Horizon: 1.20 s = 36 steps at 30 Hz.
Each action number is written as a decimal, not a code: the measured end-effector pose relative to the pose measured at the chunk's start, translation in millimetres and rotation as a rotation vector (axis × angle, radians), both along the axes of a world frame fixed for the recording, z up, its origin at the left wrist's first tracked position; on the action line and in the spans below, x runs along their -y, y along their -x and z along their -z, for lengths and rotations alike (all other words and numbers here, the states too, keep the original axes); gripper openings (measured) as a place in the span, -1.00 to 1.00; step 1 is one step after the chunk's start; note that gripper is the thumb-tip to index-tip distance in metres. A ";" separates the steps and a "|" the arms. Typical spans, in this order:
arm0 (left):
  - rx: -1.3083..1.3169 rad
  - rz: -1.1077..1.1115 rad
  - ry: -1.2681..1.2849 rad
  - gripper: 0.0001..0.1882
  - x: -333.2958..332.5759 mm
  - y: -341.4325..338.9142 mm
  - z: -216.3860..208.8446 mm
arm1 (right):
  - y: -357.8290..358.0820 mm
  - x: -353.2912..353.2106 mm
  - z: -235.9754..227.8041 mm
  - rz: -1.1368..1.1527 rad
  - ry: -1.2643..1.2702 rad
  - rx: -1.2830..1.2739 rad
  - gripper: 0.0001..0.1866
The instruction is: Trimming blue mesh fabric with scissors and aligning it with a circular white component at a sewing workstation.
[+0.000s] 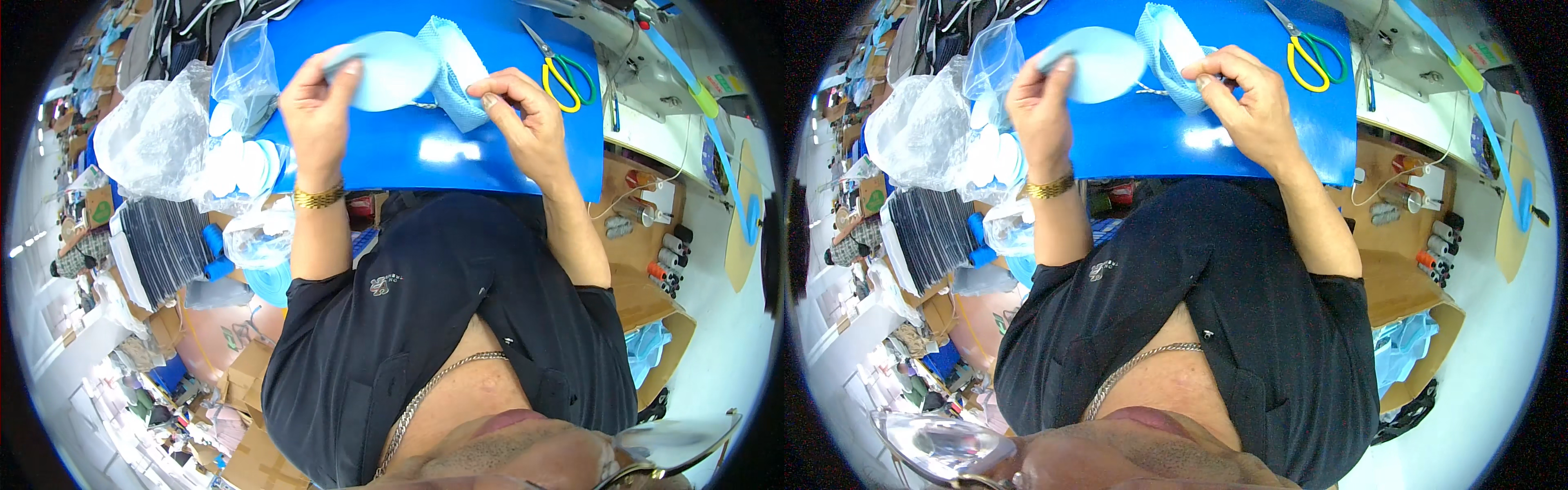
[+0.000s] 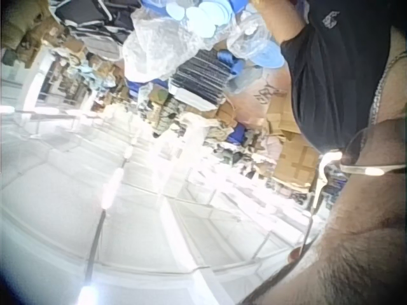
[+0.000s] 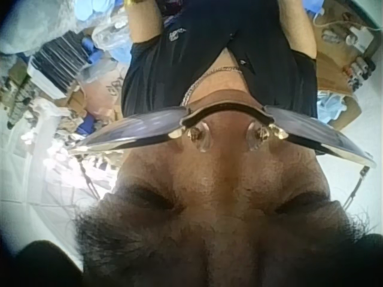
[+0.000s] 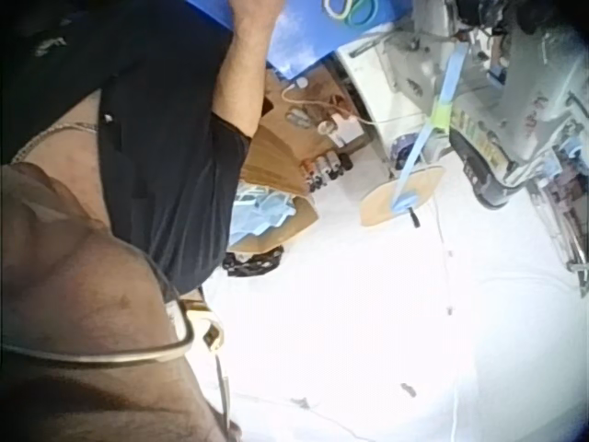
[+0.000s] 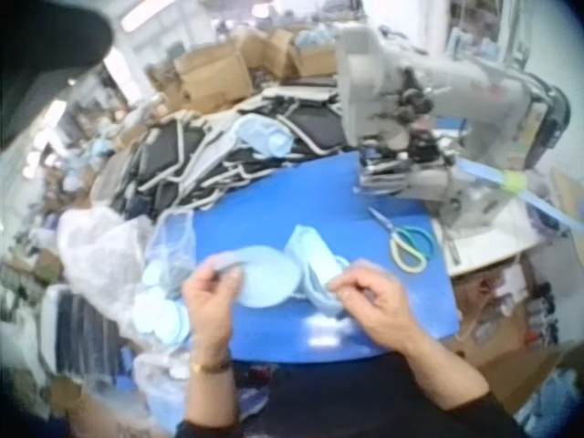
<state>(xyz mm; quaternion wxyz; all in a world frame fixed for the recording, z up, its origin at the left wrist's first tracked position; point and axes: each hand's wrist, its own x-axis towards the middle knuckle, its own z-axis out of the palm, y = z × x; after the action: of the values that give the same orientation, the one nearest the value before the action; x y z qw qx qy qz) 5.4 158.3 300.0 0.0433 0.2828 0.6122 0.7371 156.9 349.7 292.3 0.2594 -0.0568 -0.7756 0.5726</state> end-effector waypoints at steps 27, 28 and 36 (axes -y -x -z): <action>-0.547 0.557 0.744 -0.80 -20.7 -14.4 -31.0 | 4.6 -6.3 -4.7 0.048 -0.090 0.175 -0.75; -0.520 0.562 0.758 -0.83 -20.5 -19.8 -27.9 | 4.1 -4.5 -1.3 0.046 -0.051 0.135 -0.75; -0.855 0.481 0.517 -0.86 -11.0 -14.8 -69.1 | -3.7 -9.3 -2.4 -0.093 -0.111 0.183 -0.79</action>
<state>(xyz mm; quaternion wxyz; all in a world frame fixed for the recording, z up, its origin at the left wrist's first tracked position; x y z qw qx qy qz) 20.2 169.3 369.1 0.0259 0.6688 0.6545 0.3516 160.6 359.0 294.8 0.1633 -0.0583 -0.8283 0.5328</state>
